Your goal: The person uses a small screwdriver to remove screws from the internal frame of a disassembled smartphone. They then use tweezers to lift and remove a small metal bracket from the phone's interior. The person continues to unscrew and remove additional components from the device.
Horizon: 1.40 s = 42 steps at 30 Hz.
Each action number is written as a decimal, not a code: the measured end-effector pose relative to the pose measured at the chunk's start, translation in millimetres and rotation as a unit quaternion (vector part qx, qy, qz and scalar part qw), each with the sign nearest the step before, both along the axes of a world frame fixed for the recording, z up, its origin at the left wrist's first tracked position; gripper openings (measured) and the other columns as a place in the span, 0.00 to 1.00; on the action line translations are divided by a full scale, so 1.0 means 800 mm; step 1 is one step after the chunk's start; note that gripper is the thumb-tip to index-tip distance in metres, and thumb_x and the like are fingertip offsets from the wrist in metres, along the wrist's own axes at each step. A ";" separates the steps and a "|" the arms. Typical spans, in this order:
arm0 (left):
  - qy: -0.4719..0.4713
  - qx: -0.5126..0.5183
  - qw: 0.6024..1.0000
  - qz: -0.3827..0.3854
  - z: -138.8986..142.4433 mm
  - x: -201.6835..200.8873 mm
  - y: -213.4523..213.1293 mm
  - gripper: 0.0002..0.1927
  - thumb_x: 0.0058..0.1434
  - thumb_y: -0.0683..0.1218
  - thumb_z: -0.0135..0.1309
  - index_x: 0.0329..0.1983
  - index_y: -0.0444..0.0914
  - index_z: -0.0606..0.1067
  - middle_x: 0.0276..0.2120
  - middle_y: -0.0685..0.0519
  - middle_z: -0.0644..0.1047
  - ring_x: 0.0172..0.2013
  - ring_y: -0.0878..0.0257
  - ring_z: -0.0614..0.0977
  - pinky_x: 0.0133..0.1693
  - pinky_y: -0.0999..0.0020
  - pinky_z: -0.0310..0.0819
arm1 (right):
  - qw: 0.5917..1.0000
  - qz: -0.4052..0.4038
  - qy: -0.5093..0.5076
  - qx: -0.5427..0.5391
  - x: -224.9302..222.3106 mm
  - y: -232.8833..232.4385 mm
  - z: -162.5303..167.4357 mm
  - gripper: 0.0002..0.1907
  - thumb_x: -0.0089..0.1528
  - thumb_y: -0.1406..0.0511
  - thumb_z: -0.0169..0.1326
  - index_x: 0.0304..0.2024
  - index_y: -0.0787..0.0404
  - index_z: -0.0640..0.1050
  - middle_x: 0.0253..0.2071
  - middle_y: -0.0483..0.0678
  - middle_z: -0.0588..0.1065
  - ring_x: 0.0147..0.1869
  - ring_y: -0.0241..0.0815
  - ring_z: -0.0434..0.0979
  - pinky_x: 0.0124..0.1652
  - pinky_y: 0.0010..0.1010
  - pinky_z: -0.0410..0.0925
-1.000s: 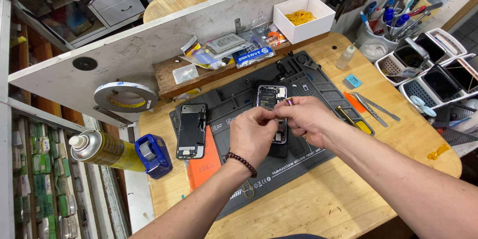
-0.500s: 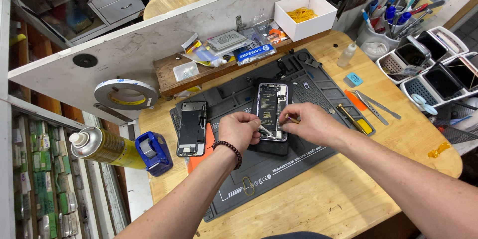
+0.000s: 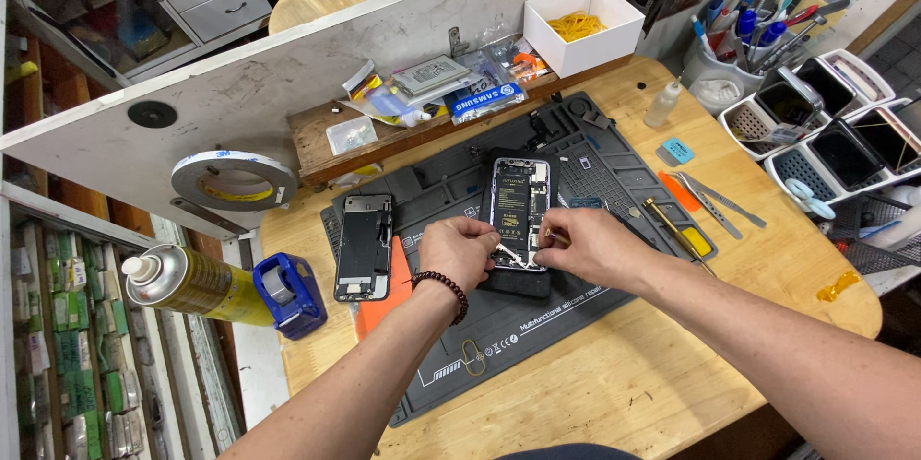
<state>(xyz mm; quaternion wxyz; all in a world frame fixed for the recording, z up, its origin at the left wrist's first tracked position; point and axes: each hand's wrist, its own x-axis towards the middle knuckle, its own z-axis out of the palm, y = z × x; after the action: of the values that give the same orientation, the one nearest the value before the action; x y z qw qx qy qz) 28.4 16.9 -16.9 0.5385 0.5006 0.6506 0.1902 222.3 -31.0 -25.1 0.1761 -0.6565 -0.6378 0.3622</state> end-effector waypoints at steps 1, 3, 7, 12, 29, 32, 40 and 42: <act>0.000 0.002 1.000 0.000 0.000 0.000 0.000 0.07 0.59 0.42 0.63 0.39 0.36 0.84 0.29 0.54 0.84 0.24 0.68 0.82 0.27 0.71 0.78 | 1.000 -0.005 0.001 0.000 -0.003 -0.004 0.002 0.11 0.56 0.62 0.65 0.37 0.60 0.80 0.29 0.46 0.80 0.33 0.38 0.80 0.37 0.32 0.71; 0.000 0.006 1.000 -0.001 0.001 0.001 0.000 0.06 0.59 0.42 0.63 0.38 0.36 0.84 0.29 0.54 0.84 0.24 0.68 0.82 0.27 0.71 0.78 | 1.000 -0.016 0.001 0.002 -0.006 -0.011 0.005 0.11 0.58 0.61 0.62 0.39 0.59 0.80 0.31 0.47 0.81 0.35 0.39 0.81 0.38 0.33 0.72; 0.000 0.005 1.000 -0.006 0.002 0.001 -0.002 0.06 0.58 0.42 0.63 0.38 0.36 0.84 0.28 0.53 0.84 0.23 0.69 0.81 0.26 0.72 0.77 | 0.998 -0.054 -0.029 -0.014 -0.012 -0.017 0.003 0.12 0.59 0.59 0.62 0.40 0.59 0.79 0.30 0.49 0.80 0.34 0.42 0.81 0.38 0.35 0.72; 0.001 0.005 1.000 -0.005 0.001 0.002 -0.003 0.07 0.58 0.42 0.63 0.38 0.36 0.84 0.28 0.53 0.83 0.23 0.69 0.81 0.26 0.72 0.76 | 0.996 -0.064 0.010 0.058 -0.013 -0.024 -0.007 0.12 0.58 0.60 0.62 0.38 0.61 0.79 0.32 0.47 0.80 0.36 0.38 0.81 0.38 0.34 0.73; -0.003 -0.006 1.000 0.030 0.003 0.004 -0.012 0.06 0.58 0.42 0.63 0.36 0.36 0.85 0.26 0.53 0.83 0.23 0.68 0.81 0.27 0.71 0.76 | 0.981 -0.102 0.153 -0.059 0.006 -0.016 -0.035 0.10 0.61 0.64 0.57 0.40 0.62 0.84 0.27 0.39 0.78 0.32 0.27 0.71 0.34 0.22 0.66; 0.004 -0.012 1.000 0.027 0.011 0.000 -0.009 0.05 0.59 0.42 0.62 0.37 0.37 0.84 0.26 0.53 0.83 0.23 0.68 0.80 0.26 0.70 0.76 | 0.977 -0.098 0.177 -0.073 0.010 -0.013 -0.037 0.10 0.61 0.65 0.57 0.40 0.63 0.85 0.28 0.40 0.76 0.32 0.28 0.69 0.34 0.22 0.66; -0.011 -0.011 0.999 0.028 0.011 0.003 -0.012 0.05 0.58 0.42 0.62 0.36 0.36 0.84 0.26 0.53 0.83 0.23 0.68 0.81 0.25 0.70 0.76 | 0.978 -0.090 0.177 -0.067 0.010 -0.014 -0.031 0.09 0.60 0.64 0.59 0.39 0.62 0.84 0.29 0.40 0.78 0.33 0.27 0.71 0.35 0.22 0.67; 0.000 -0.010 1.000 0.029 0.008 0.007 -0.015 0.05 0.58 0.42 0.63 0.37 0.36 0.83 0.27 0.53 0.83 0.23 0.67 0.81 0.26 0.69 0.76 | 0.973 -0.094 0.203 -0.050 0.006 -0.016 -0.028 0.09 0.59 0.64 0.59 0.38 0.62 0.84 0.30 0.39 0.79 0.34 0.27 0.73 0.36 0.20 0.68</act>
<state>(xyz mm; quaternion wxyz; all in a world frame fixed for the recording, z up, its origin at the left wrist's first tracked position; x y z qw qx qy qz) 33.7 4.9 -10.6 0.5380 0.4760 0.6666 0.1992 227.1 -44.2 -47.6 0.3017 -0.6341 -0.5055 0.5013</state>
